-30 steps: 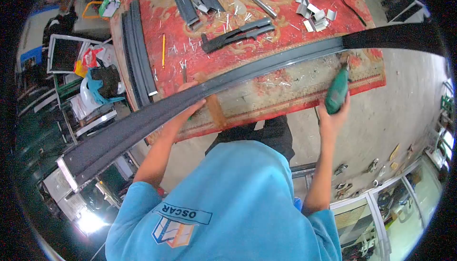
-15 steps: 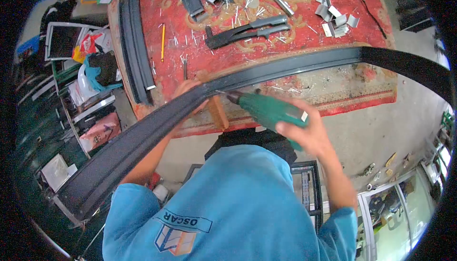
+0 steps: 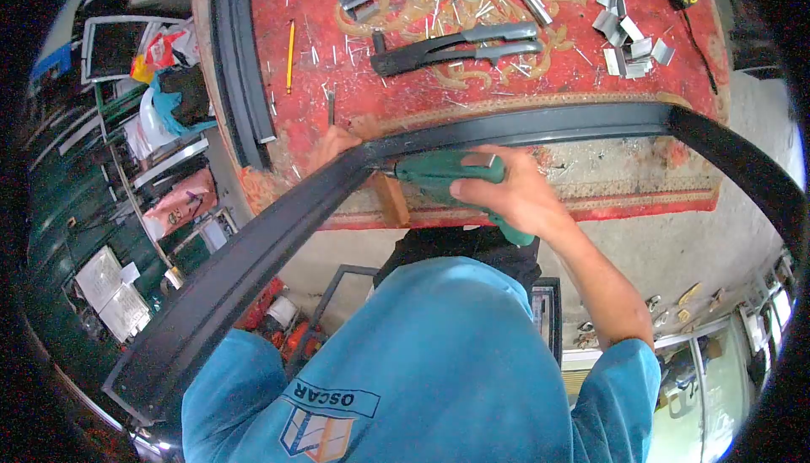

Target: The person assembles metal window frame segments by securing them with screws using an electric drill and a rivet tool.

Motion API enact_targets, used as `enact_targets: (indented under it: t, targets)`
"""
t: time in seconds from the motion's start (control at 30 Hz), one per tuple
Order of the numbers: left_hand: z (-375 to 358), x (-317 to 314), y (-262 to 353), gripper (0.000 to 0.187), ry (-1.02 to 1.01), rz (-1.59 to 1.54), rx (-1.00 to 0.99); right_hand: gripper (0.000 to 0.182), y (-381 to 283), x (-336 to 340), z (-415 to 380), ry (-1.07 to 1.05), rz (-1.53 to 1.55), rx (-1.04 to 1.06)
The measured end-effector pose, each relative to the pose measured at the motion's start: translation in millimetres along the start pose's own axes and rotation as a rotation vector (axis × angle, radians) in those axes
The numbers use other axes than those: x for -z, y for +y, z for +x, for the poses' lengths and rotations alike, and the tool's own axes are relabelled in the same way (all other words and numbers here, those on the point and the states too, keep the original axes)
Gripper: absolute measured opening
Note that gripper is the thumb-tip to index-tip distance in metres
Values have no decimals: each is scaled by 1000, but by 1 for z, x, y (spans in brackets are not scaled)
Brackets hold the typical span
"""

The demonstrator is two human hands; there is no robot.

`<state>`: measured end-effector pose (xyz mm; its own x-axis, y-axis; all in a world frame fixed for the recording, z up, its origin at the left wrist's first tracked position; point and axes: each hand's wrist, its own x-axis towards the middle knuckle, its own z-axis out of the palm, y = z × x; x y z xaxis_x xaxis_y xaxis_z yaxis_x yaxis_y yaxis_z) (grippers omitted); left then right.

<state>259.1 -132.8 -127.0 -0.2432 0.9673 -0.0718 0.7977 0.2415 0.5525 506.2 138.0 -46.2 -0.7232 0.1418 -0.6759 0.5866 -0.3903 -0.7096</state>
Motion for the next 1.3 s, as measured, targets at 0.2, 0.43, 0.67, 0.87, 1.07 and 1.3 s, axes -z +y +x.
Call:
enact_targets:
  t: [0.2, 0.43, 0.67, 0.87, 1.07, 1.3]
  targets:
    - [-1, 2, -3, 41, -66, -17, -23, 59, 9, 4, 9, -28, 25, -7]
    - [-10, -11, -21, 42, -141, 51, -40, 61, 15, 18, 25, -90, 18, -17]
    - [12, -5, 15, 29, 67, -145, 542, 60, 17, 20, 36, -57, -55, -76]
    - [5, 11, 13, 38, -173, 38, 96, 55, 5, 19, 30, -123, -180, 39]
    - [5, 3, 7, 40, -21, 1, -80, 54, 1, 16, 28, -114, -233, 116]
    - [6, 3, 9, 38, -39, -12, -36, 55, 10, 19, 33, -168, -154, 129]
